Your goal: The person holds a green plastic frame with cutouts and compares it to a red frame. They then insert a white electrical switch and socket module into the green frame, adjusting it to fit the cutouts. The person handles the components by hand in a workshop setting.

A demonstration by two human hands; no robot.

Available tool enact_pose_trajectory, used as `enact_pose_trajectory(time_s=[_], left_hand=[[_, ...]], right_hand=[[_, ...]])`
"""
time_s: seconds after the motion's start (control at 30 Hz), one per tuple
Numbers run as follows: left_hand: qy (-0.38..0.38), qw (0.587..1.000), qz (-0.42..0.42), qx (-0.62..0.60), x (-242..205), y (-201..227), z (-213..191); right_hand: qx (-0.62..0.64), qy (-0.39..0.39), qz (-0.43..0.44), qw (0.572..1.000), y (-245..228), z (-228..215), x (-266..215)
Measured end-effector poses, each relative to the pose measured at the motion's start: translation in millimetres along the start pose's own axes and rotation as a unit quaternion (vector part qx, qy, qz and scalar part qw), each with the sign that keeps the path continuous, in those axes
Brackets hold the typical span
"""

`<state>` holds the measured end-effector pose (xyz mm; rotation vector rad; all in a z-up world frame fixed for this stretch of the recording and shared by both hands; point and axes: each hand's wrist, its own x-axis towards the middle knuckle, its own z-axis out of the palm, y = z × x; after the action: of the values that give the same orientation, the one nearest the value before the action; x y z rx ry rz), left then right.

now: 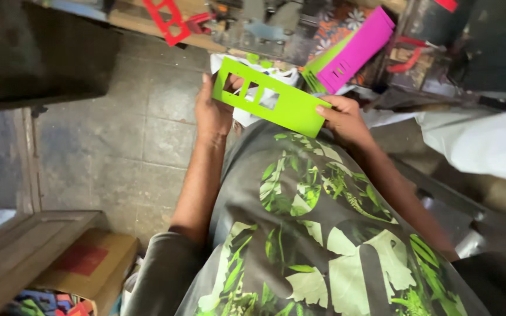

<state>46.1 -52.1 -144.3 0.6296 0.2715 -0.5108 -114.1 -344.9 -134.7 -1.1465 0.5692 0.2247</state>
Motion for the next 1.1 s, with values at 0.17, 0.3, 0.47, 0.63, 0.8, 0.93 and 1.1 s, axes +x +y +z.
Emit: enact_pose_trajectory(time_s=[0.17,0.3,0.47,0.63,0.8,0.93,1.1], left_hand=[[-0.019,0.982,0.053,0.181,-21,37,-2],[0.049,0.963,0.048,0.261,-29,53,-6],[0.066,0.964,0.065,0.249,-26,61,-14],[0.062,0.963,0.084,0.249,-23,65,-18],[0.062,0.963,0.095,0.245,-22,62,-19],[0.061,0.964,0.095,0.24,-18,59,-21],[0.043,0.984,0.105,0.133,-18,55,-22]], right_hand=[[-0.052,0.035,-0.121,0.991,-7,14,25],[-0.056,0.067,-0.169,0.982,-33,25,54],[-0.064,0.05,-0.201,0.976,-54,43,75],[-0.028,0.04,-0.213,0.976,-58,54,81],[-0.042,0.04,-0.221,0.973,-61,54,82],[-0.039,0.043,-0.217,0.975,-63,52,85],[-0.022,0.046,-0.165,0.985,-58,50,85]])
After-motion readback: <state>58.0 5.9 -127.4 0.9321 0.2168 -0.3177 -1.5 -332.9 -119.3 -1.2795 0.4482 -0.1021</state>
